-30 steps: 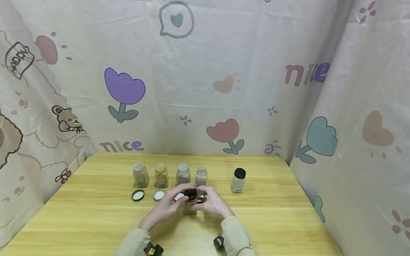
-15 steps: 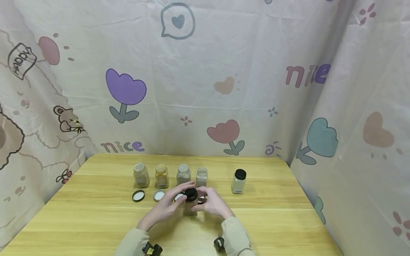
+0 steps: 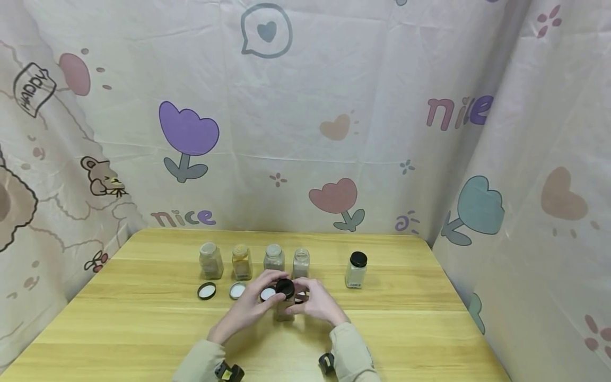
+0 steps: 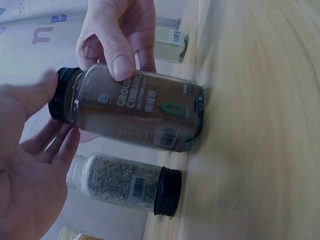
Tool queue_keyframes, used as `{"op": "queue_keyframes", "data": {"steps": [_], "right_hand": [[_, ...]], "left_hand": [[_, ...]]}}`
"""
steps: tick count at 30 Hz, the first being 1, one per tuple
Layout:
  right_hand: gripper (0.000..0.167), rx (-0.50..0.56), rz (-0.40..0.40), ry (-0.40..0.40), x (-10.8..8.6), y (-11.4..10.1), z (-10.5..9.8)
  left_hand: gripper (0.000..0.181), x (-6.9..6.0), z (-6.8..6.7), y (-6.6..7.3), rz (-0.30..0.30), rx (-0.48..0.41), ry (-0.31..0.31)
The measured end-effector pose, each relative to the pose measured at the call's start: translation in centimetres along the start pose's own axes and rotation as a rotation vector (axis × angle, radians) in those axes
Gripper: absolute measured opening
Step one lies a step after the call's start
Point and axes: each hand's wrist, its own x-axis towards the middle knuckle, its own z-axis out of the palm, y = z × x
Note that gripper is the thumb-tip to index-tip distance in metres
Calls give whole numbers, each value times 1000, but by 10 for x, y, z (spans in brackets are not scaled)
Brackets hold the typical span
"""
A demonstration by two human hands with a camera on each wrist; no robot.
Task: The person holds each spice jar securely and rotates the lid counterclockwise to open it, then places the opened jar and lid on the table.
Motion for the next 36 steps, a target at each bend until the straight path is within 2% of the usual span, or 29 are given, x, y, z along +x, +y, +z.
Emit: {"op": "queue_keyframes", "data": {"steps": [10,21,31,36], "right_hand": [[49,-28,-15,6,-1,6,-1],[49,-12,1,4,0,4,-1],[41,-40,-21,11,0,5,0],[43,-28,-31,10,0,0,0]], "left_hand": [[41,-3,-3,3,-19,-89,-120],[39,-1,2,6,-7,-7,-27],[37,-2,-1,6,-10,-57,-97],[37,-1,0,6,-3,-35,-80]]}}
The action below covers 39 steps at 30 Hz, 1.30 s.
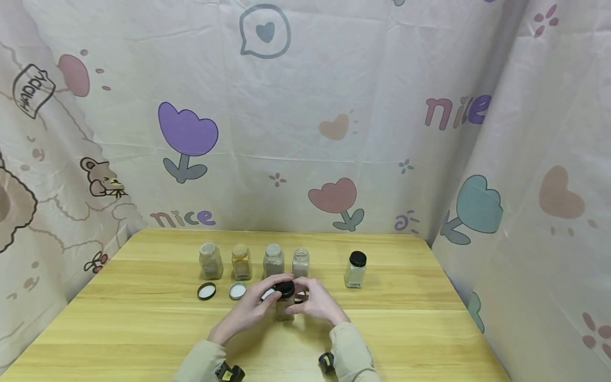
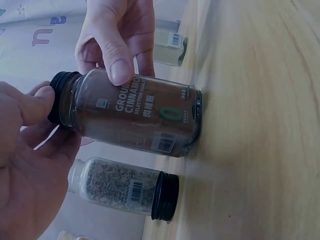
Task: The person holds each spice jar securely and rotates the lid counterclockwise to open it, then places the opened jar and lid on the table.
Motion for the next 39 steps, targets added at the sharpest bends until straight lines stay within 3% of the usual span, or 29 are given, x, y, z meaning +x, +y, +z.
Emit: {"op": "queue_keyframes", "data": {"steps": [8,18,22,27,33,36,39], "right_hand": [[43,6,-1,-11,3,4,-1],[45,-15,2,6,0,2,1],[44,-9,0,3,1,3,1],[40,-25,-5,-2,1,5,0],[40,-17,-7,-1,1,4,0],[41,-18,-5,1,1,5,0],[42,-20,-7,3,0,5,0]], "left_hand": [[38,2,5,-1,-25,29,65],[37,0,2,-1,8,-34,-17],[36,1,4,-3,23,0,27],[36,1,8,-1,-3,35,79],[39,0,6,0,-16,-12,13],[39,-1,4,-1,1,-54,-26],[38,-1,4,-4,36,-48,-19]]}}
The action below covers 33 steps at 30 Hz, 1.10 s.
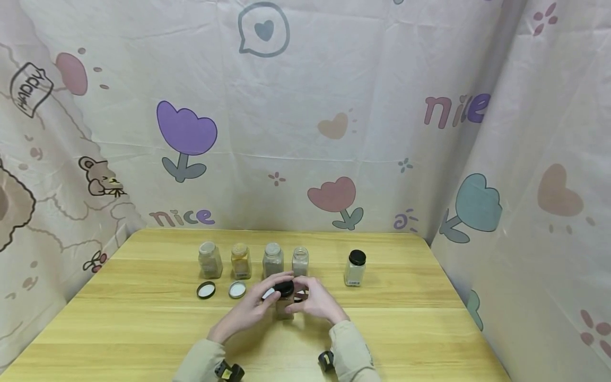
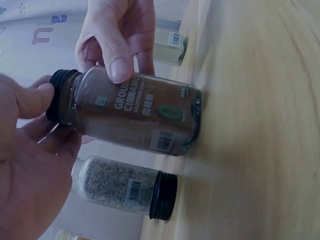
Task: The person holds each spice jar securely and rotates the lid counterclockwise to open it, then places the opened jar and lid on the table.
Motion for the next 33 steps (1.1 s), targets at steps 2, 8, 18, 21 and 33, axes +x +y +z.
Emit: {"op": "queue_keyframes", "data": {"steps": [2,8,18,21,33], "right_hand": [[43,-3,-2,0,0,0,0],[43,-1,-5,-9,0,1,-1],[45,-2,16,-4,0,2,1],[45,1,13,-1,-1,2,1],[50,12,32,-9,-1,0,0]], "left_hand": [[37,0,1,-1,23,26,24],[37,2,6,-1,-32,83,97],[40,-1,2,4,-53,29,25],[38,-1,-1,3,-26,2,0],[38,-1,4,5,-61,85,80]]}}
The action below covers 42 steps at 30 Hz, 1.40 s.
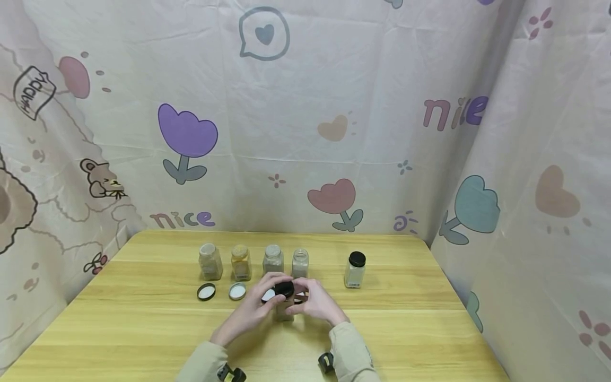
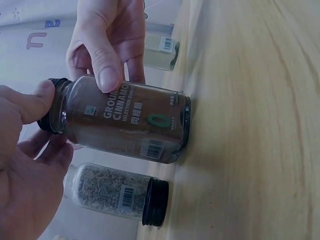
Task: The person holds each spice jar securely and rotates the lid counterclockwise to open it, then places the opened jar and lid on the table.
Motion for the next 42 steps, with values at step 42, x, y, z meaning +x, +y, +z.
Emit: {"op": "queue_keyframes", "data": {"steps": [42], "right_hand": [[48,-9,-15,-3,1,2,1]], "left_hand": [[37,-2,-6,-1,16,-10,-52]]}}
